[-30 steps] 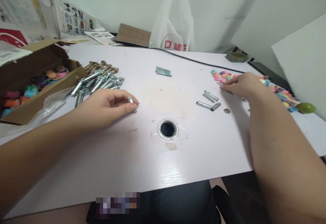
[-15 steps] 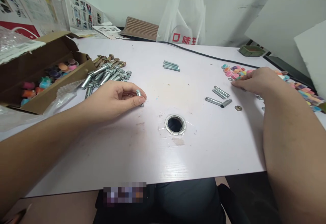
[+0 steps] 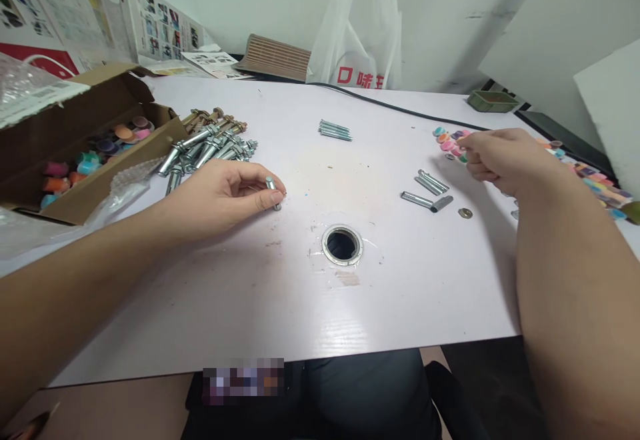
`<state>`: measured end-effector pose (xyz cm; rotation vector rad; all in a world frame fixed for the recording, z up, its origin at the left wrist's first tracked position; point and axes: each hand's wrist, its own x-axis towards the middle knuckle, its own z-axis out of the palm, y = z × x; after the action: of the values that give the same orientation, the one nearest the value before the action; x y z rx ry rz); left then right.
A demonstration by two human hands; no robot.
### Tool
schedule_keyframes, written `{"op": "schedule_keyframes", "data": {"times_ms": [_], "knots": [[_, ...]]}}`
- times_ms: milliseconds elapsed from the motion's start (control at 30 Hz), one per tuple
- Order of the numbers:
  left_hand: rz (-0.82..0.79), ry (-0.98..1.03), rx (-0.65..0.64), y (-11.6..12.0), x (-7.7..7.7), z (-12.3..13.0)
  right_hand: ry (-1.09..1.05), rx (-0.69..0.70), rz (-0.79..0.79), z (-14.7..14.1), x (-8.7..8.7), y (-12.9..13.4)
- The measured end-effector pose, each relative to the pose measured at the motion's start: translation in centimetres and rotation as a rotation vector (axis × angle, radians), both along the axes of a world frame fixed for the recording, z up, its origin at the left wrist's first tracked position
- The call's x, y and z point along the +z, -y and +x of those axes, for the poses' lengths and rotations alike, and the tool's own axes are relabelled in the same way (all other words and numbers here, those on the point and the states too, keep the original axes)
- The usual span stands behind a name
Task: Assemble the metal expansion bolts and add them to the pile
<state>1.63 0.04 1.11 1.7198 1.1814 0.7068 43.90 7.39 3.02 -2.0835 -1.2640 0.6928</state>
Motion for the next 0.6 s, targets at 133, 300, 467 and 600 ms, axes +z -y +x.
{"op": "schedule_keyframes", "data": {"times_ms": [133,300,467,600], "knots": [[-0.037,0.041,-0.012,0.0,0.0,0.0,-0.394,0.147,0.122,-3.2,1.2,0.6],[-0.056,0.029,-0.026,-0.2,-0.2,-0.1,-0.576,0.458,-0.021,-13.8,2.3,2.8],[-0.018,-0.034,-0.056,-0.6,-0.6,-0.3,-0.518,0.842,-0.167,-21.8,1.4,4.3],[0.032,-0.053,-0.064,-0.9,-0.7,-0.4,-0.495,0.868,-0.17,-22.5,0.7,4.4]]}}
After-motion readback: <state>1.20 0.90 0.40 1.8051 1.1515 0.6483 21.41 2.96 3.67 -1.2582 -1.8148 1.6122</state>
